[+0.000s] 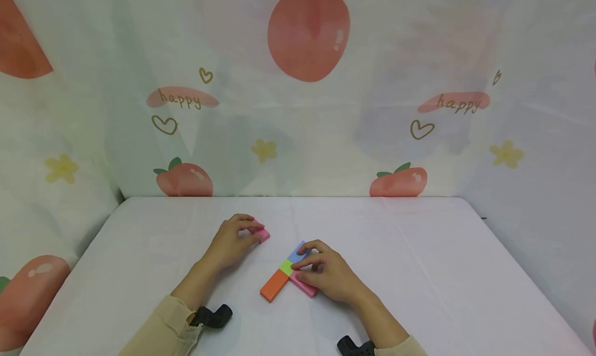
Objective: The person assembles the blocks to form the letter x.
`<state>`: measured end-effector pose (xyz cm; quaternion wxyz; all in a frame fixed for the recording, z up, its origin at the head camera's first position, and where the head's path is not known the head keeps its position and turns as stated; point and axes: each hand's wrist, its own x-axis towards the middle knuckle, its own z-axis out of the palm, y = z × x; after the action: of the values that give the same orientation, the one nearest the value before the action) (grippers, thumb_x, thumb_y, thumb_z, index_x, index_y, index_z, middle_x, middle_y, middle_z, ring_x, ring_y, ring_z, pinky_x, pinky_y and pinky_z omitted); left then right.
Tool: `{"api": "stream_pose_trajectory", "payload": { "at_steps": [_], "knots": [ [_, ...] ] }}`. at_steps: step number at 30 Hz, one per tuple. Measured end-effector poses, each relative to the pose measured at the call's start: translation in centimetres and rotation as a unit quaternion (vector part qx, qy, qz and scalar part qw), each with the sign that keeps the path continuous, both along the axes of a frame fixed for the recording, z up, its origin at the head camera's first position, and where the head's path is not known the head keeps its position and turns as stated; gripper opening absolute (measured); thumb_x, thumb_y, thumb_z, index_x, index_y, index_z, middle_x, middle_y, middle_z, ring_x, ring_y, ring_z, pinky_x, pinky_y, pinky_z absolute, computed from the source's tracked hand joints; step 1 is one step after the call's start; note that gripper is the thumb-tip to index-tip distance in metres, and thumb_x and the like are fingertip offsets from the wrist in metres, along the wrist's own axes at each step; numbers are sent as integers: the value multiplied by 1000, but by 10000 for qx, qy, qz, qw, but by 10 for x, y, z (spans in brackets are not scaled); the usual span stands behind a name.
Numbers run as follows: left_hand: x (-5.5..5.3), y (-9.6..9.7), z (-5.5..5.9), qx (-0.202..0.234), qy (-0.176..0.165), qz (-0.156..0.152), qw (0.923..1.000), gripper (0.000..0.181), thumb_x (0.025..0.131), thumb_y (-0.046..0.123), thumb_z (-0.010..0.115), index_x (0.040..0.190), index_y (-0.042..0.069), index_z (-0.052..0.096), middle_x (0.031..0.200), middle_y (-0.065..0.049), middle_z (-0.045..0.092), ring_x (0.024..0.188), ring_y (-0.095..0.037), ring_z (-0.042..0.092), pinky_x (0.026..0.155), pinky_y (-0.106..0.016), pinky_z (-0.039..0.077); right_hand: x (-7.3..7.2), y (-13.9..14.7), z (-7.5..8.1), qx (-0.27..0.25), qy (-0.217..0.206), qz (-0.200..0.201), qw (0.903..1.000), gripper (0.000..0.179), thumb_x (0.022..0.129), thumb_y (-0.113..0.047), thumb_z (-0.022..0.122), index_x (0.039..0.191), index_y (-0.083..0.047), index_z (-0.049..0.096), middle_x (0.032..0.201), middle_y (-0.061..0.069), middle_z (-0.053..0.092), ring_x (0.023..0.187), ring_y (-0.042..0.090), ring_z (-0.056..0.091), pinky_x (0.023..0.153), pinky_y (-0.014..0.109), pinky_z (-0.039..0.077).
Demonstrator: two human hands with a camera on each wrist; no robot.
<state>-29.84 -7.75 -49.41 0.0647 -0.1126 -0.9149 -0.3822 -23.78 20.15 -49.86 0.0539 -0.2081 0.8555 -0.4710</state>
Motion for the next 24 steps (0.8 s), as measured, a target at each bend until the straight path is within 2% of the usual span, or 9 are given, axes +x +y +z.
{"api": "stream_pose_trajectory", "payload": {
  "at_steps": [7, 18, 24],
  "knots": [
    [-2, 1, -2, -62, 76, 28, 9999, 21, 91, 22, 80, 113, 21, 82, 130, -7, 66, 118, -34, 58, 96, -48, 48, 1, -1, 1, -2, -20, -60, 10000, 17, 88, -23, 83, 103, -29, 83, 132, -3, 61, 105, 16, 59, 87, 25, 48],
    [-1, 2, 0, 62, -52, 100, 9999, 21, 91, 22, 80, 112, 22, 82, 130, -7, 65, 121, -33, 57, 97, -48, 48, 1, 0, 1, -62, 39, 7, 10000, 18, 88, -20, 82, 104, -27, 83, 132, -1, 61, 112, 21, 57, 88, 24, 47],
    [1, 3, 0, 100, -200, 176, 9996, 23, 92, 22, 79, 115, 23, 81, 131, -6, 64, 123, -32, 55, 97, -48, 49, 0, 0, 1, -73, 50, 46, 10000, 19, 89, -19, 82, 105, -27, 82, 133, -1, 61, 122, 25, 56, 91, 25, 45]
  ]
}}
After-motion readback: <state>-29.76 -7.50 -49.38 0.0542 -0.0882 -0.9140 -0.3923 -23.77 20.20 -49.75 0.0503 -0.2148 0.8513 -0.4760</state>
